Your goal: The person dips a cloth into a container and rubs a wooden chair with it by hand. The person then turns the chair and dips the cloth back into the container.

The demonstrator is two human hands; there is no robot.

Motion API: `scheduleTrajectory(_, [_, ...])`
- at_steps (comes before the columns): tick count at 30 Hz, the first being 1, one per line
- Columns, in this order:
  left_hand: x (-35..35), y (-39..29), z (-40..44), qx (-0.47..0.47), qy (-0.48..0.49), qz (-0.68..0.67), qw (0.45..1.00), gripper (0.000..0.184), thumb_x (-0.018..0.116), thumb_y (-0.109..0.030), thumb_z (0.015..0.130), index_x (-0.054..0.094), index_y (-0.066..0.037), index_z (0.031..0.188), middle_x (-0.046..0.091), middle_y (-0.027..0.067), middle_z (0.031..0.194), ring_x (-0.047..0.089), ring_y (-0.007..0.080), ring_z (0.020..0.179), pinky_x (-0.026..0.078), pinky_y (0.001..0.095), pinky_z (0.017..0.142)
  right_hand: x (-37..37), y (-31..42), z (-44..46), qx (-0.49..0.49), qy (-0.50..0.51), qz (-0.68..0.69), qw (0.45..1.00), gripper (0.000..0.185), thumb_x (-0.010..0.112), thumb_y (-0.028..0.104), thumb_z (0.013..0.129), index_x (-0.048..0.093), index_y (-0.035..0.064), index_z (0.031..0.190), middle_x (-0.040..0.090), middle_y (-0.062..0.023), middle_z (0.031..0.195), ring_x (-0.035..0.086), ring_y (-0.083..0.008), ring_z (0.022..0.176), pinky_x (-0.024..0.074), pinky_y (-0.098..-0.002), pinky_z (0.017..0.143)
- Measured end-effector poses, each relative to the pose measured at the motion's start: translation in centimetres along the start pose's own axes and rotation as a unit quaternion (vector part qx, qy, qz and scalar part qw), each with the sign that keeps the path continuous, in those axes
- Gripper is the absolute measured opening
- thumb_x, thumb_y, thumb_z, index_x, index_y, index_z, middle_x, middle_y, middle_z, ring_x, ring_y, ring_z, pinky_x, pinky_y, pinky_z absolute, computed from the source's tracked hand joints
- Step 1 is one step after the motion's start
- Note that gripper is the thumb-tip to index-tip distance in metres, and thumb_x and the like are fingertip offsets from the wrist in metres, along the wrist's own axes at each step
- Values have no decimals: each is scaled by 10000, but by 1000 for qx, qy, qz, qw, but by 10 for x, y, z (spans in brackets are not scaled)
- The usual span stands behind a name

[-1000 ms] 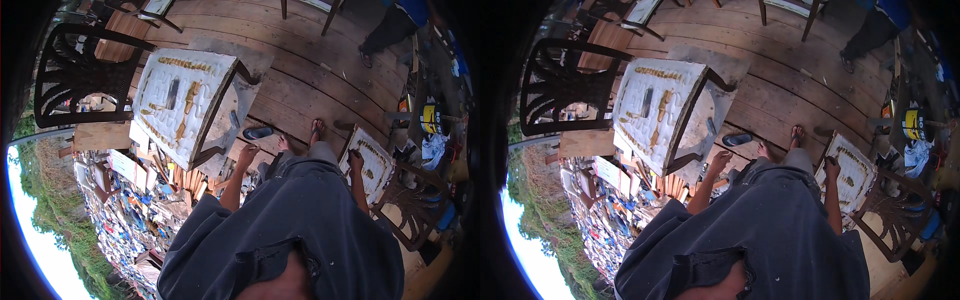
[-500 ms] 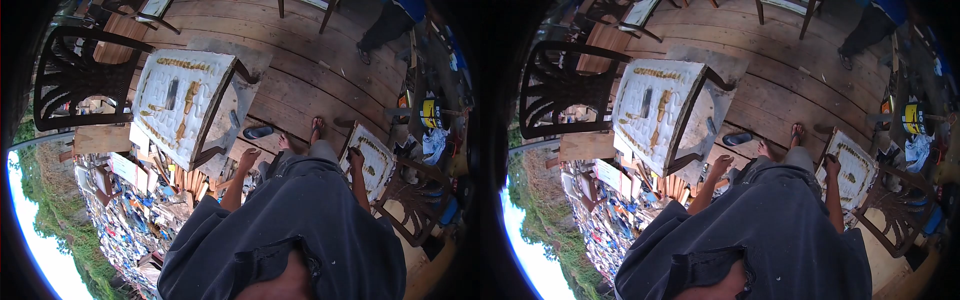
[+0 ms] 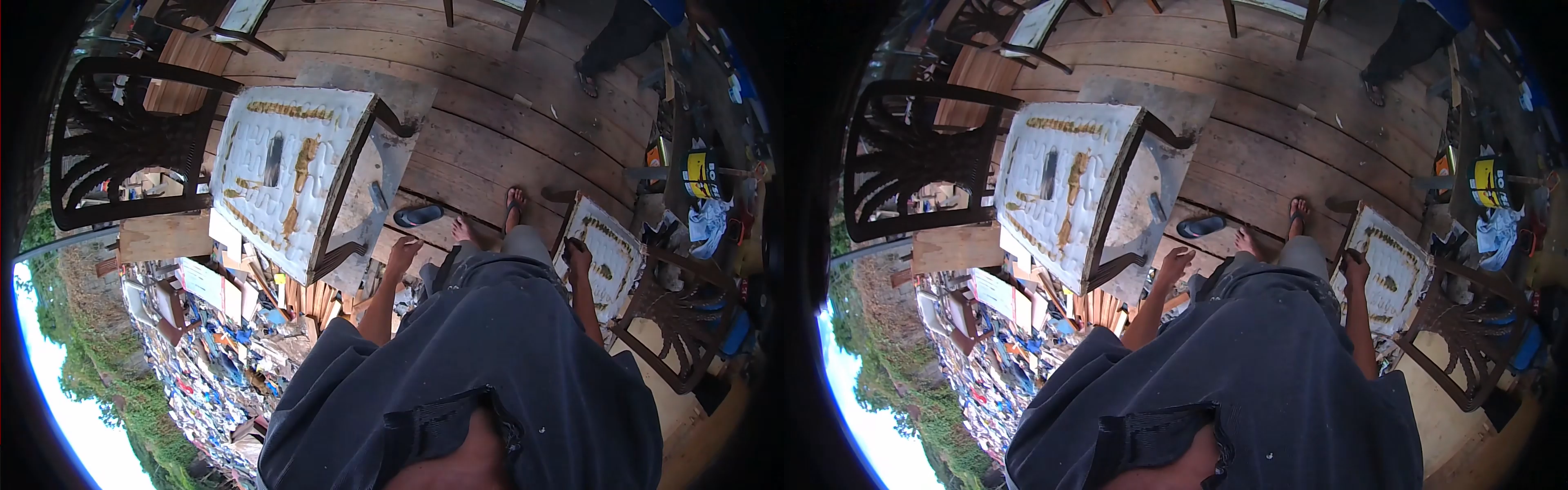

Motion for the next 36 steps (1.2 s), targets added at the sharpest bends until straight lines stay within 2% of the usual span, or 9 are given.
scheduleTrajectory(2, [-6, -19, 8, 15, -5, -75, 997, 712, 816, -451, 883, 613, 46, 1352, 745, 96, 949, 617, 107, 735, 460, 255, 587, -2, -2, -2, 4, 7, 7, 1000, 230, 719, 110, 972, 710, 37, 1191, 678, -10, 858, 594, -110, 657, 505, -276, 614])
scheduleTrajectory(6, [-41, -89, 48, 126, -94, -128, 979, 942, 857, -404, 844, 394, 48, 1529, 632, 219, 1340, 664, 272, 1152, 549, 381, 927, -9, 2, -13, 17, -5, -6, 1000, 261, 698, 104, 986, 686, 25, 1234, 685, -23, 866, 601, -115, 655, 508, -284, 613])
scheduleTrajectory(8, [-57, -133, 79, 172, -115, -86, 975, 1075, 893, -434, 800, 299, -14, 1591, 493, 238, 1522, 569, 353, 1335, 483, 459, 1056, -13, 2, -19, 25, -17, -21, 999, 286, 692, 106, 992, 676, 24, 1265, 695, -27, 891, 615, -118, 677, 515, -287, 626])
scheduleTrajectory(13, [-69, -223, 137, 313, -210, -42, 925, 1063, 930, -335, 760, 332, 4, 1571, 549, 206, 1457, 558, 355, 1323, 436, 442, 1097, -21, -6, -38, 28, 2, -38, 999, 332, 680, 127, 1008, 661, 20, 1321, 714, -39, 1029, 644, -122, 811, 539, -294, 732])
scheduleTrajectory(16, [-65, -263, 174, 374, -106, -77, 918, 885, 932, -278, 774, 468, 8, 1471, 606, 168, 1378, 581, 272, 1266, 456, 413, 1075, -24, -33, -34, 38, 27, -27, 999, 330, 643, 116, 1027, 641, 15, 1341, 707, -60, 1031, 645, -138, 810, 540, -293, 730])
scheduleTrajectory(19, [-55, -250, 223, 354, -130, -218, 900, 650, 933, -195, 783, 599, 2, 1305, 654, 131, 1294, 596, 200, 1210, 472, 391, 1047, -33, -59, -33, 72, -9, -48, 996, 313, 598, 43, 1033, 652, 39, 1341, 714, -55, 1030, 630, -116, 762, 523, -278, 667])
scheduleTrajectory(20, [-56, -249, 226, 351, -221, -223, 882, 486, 928, -139, 794, 652, -5, 1170, 695, 106, 1194, 646, 180, 1111, 517, 366, 973, -35, -66, -35, 78, -7, -45, 996, 315, 595, 47, 1036, 648, 43, 1346, 715, -52, 1038, 631, -115, 765, 522, -277, 666])
scheduleTrajectory(29, [-72, -246, 251, 397, -159, -71, 901, 401, 889, -85, 832, 666, -3, 1154, 722, 72, 1060, 684, 151, 974, 562, 329, 868, -16, -82, -40, 112, 12, -17, 993, 300, 601, 76, 1046, 638, 49, 1342, 714, -32, 1090, 626, -105, 826, 523, -265, 708])
scheduleTrajectory(36, [-62, -256, 233, 400, -136, -181, 888, 411, 871, -61, 840, 670, 12, 1191, 707, 72, 1057, 669, 147, 982, 547, 323, 873, -2, -78, -24, 92, 47, -38, 994, 311, 614, 109, 1032, 642, 39, 1334, 722, -48, 1147, 647, -123, 836, 532, -281, 735])
Point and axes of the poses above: each hand's wrist, its own z-axis towards the middle knuckle, its own x-axis out of the palm, y = z × x, the point moved 7 cm from there along z, towards the middle knuckle
